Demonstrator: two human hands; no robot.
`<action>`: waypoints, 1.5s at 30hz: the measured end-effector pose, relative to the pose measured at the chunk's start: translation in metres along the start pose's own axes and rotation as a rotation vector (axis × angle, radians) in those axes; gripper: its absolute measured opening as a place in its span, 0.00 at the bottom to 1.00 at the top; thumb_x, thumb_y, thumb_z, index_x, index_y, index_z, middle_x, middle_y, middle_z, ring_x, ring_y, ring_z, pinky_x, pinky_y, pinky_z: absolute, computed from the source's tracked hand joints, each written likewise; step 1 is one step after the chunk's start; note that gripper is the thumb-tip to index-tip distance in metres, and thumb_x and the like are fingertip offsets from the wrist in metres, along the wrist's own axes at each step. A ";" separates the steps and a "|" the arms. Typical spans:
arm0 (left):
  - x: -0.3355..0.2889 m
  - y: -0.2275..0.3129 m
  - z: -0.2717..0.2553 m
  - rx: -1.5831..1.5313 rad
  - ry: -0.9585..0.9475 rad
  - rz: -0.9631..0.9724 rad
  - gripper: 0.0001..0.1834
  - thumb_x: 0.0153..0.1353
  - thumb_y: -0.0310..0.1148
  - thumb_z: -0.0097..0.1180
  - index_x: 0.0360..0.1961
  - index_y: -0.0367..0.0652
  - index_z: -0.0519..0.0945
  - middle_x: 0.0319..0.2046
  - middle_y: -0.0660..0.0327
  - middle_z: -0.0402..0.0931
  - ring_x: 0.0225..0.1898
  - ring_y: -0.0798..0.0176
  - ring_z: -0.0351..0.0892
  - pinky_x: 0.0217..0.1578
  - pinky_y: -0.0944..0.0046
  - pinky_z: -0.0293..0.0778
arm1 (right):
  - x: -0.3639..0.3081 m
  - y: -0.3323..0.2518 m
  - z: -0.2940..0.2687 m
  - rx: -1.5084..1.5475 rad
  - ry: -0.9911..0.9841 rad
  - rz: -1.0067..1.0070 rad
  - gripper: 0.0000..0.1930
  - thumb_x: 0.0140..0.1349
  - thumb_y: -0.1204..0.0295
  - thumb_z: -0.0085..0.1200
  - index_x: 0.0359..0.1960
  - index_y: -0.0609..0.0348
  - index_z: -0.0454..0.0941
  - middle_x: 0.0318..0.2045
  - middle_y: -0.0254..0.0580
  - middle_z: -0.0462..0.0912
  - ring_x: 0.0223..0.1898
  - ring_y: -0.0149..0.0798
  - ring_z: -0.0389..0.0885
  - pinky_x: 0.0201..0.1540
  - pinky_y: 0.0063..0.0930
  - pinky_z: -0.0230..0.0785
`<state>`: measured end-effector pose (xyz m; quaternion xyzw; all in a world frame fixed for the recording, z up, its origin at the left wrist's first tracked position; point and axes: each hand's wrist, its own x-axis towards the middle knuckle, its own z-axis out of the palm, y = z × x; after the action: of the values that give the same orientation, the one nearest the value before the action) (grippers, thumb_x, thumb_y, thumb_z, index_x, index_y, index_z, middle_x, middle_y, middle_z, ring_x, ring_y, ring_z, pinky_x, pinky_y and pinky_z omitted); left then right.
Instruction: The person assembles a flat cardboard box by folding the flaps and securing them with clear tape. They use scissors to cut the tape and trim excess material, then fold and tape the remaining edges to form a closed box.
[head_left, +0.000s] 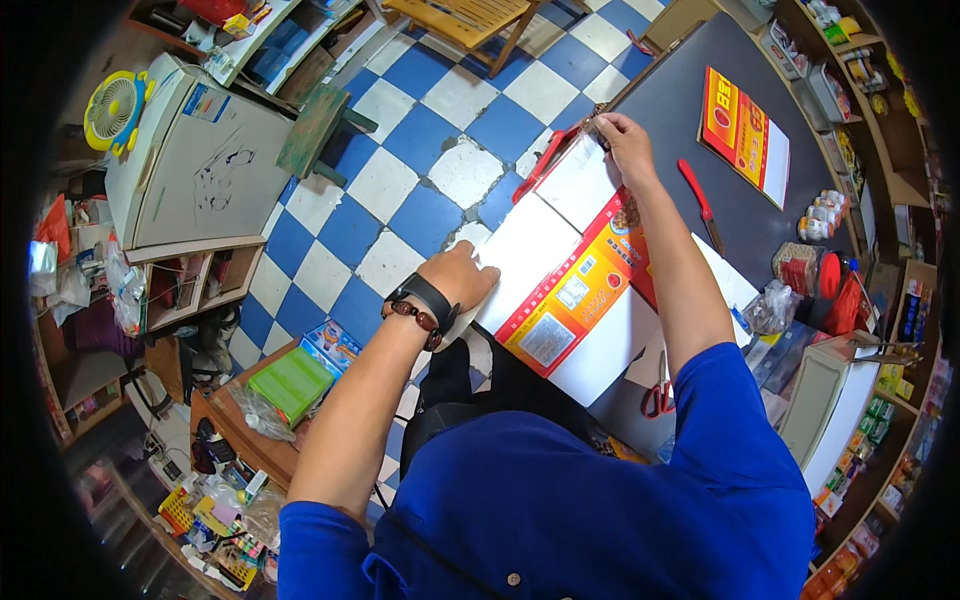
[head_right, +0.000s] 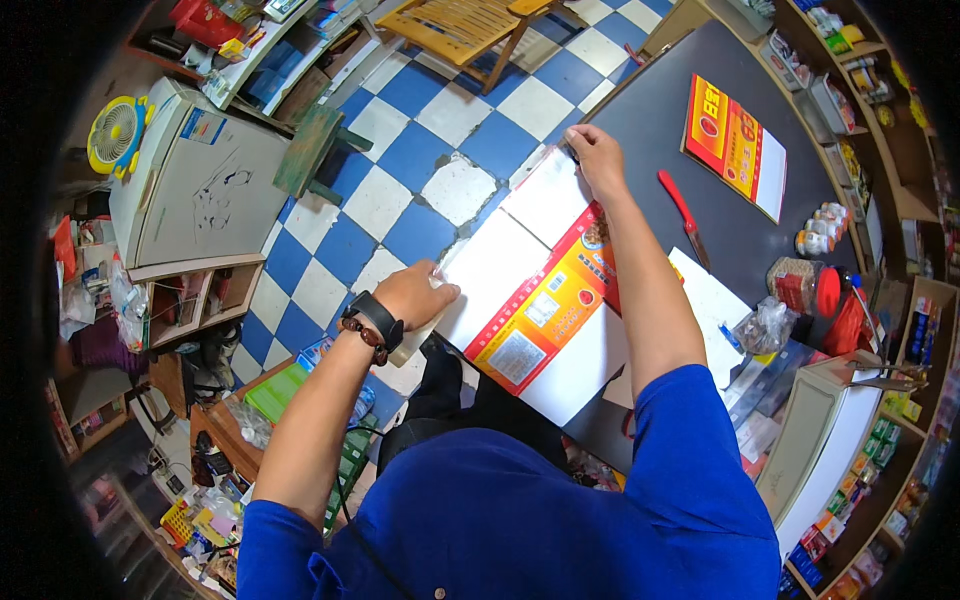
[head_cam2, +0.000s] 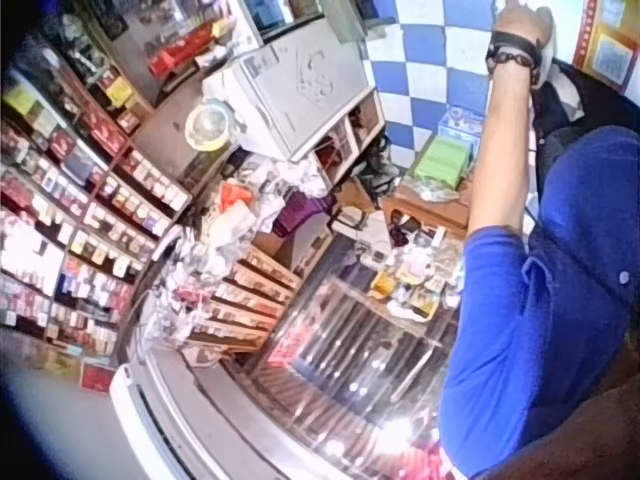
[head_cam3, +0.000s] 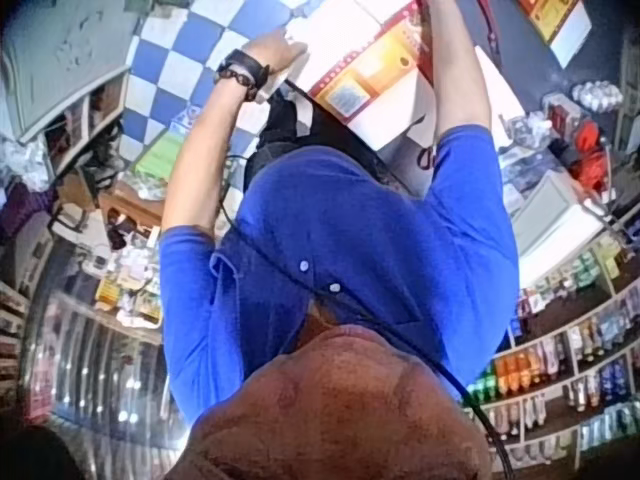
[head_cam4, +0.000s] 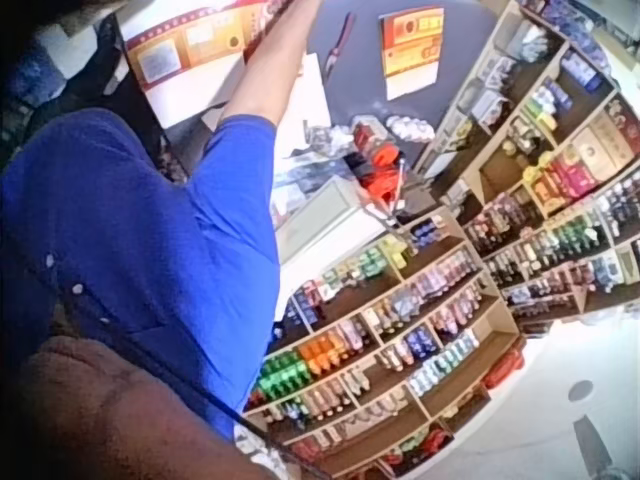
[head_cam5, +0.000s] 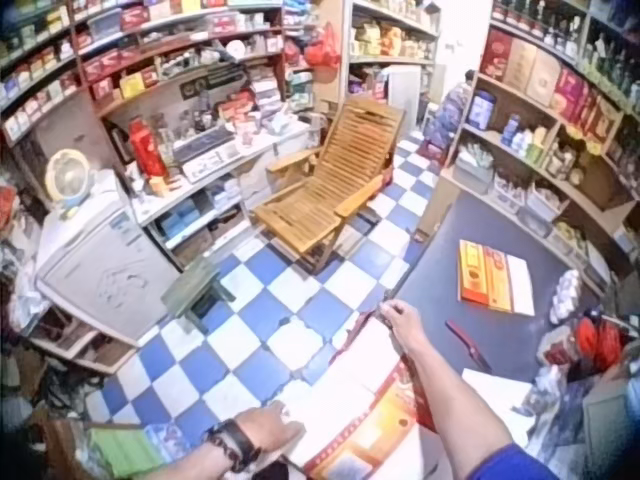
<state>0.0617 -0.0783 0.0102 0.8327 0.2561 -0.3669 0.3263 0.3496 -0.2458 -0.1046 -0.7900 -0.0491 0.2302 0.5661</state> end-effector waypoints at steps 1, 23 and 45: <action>0.002 0.003 -0.001 0.009 -0.012 -0.008 0.34 0.63 0.51 0.50 0.59 0.31 0.73 0.55 0.39 0.77 0.55 0.40 0.79 0.56 0.50 0.74 | 0.004 0.007 -0.001 -0.048 0.022 -0.071 0.10 0.66 0.66 0.60 0.40 0.59 0.86 0.29 0.32 0.84 0.31 0.26 0.78 0.36 0.21 0.71; 0.007 -0.008 0.007 -0.007 -0.027 -0.034 0.36 0.62 0.51 0.50 0.60 0.30 0.72 0.56 0.38 0.76 0.56 0.42 0.79 0.57 0.51 0.74 | -0.012 -0.002 0.016 -0.605 0.171 -0.280 0.12 0.63 0.57 0.60 0.40 0.45 0.90 0.38 0.40 0.87 0.41 0.45 0.84 0.44 0.36 0.74; 0.014 -0.011 0.009 -0.060 -0.017 -0.045 0.41 0.58 0.56 0.56 0.61 0.28 0.72 0.55 0.36 0.76 0.56 0.40 0.78 0.58 0.53 0.73 | -0.064 0.037 0.030 -0.777 0.227 -0.728 0.19 0.66 0.71 0.53 0.56 0.64 0.73 0.57 0.55 0.75 0.59 0.56 0.69 0.65 0.46 0.59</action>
<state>0.0588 -0.0751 -0.0096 0.8133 0.2827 -0.3734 0.3452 0.2734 -0.2541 -0.1269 -0.8929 -0.3396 -0.1027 0.2772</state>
